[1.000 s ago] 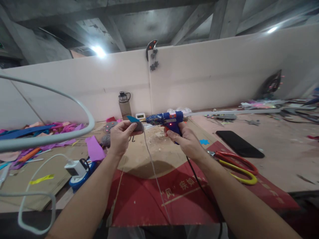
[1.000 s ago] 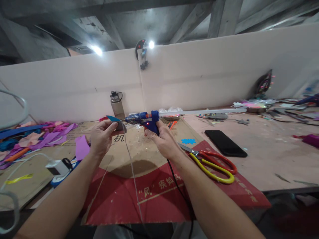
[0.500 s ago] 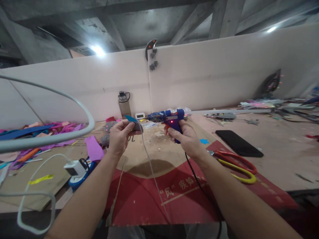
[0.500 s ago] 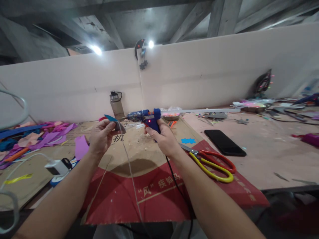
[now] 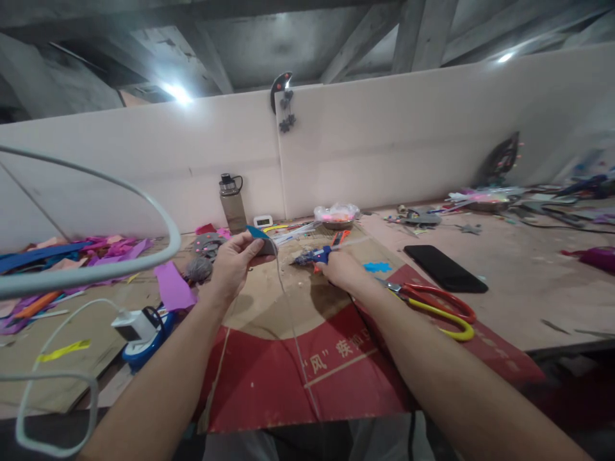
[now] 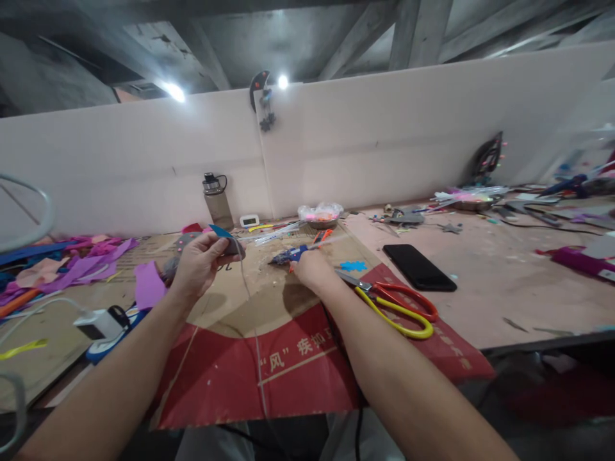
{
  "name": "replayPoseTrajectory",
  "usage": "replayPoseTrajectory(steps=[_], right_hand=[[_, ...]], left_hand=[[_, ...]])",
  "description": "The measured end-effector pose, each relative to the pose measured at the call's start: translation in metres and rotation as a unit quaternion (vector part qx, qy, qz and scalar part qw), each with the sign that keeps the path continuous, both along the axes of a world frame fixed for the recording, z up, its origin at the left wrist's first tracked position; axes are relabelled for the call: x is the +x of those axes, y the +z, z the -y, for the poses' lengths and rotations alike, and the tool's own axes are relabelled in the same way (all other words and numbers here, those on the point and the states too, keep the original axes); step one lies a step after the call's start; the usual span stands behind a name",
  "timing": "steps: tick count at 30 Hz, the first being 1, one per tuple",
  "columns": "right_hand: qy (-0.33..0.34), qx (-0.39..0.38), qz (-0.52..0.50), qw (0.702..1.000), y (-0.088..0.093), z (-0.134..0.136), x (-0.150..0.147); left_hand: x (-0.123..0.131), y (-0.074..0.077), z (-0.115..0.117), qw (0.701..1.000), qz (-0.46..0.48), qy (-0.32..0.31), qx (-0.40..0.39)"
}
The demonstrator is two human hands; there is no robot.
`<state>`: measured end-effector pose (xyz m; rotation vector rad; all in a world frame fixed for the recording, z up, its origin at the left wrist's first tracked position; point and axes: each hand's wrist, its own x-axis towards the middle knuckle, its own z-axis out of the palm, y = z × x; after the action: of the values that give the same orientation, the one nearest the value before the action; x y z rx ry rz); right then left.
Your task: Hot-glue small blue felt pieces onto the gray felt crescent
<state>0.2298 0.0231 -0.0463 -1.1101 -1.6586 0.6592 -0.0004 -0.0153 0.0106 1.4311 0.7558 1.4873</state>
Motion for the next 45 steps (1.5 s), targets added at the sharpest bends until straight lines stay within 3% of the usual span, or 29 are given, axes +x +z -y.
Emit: replayPoseTrajectory(steps=[4,6,8,10,12,21,27,33,41,45], right_hand=[[-0.08,0.048,-0.018,0.995,0.025,0.026,-0.019],[0.002,0.025,-0.099,0.995,0.036,0.039,-0.04],[0.109,-0.047,-0.196,0.973,0.042,0.05,-0.06],[0.141,-0.102,-0.241,0.955,0.043,0.055,-0.075],[0.131,-0.12,-0.248,0.952,0.042,0.055,-0.081],[0.059,0.029,-0.172,0.983,0.047,0.052,-0.064],[0.047,0.014,-0.19,0.981,0.047,0.053,-0.065],[0.087,-0.016,-0.246,0.965,0.041,0.05,-0.067],[0.075,-0.027,-0.251,0.965,0.041,0.054,-0.068],[0.058,-0.022,-0.246,0.967,0.041,0.056,-0.068]], left_hand=[[0.002,-0.001,0.001,0.998,-0.029,0.043,0.019],[0.002,-0.001,0.002,0.995,-0.064,0.062,0.035],[0.002,-0.001,0.003,0.99,-0.099,0.08,0.054],[0.002,-0.001,0.004,0.985,-0.125,0.095,0.065],[0.002,0.0,0.005,0.983,-0.137,0.103,0.064],[0.004,-0.002,0.003,0.994,-0.098,0.053,0.019],[0.008,-0.004,0.004,0.999,-0.043,-0.003,-0.002],[0.011,-0.004,0.007,0.998,-0.026,-0.05,-0.014],[0.016,-0.007,0.007,0.998,-0.032,-0.061,0.004],[0.017,-0.008,0.009,0.997,-0.062,-0.036,0.022]])
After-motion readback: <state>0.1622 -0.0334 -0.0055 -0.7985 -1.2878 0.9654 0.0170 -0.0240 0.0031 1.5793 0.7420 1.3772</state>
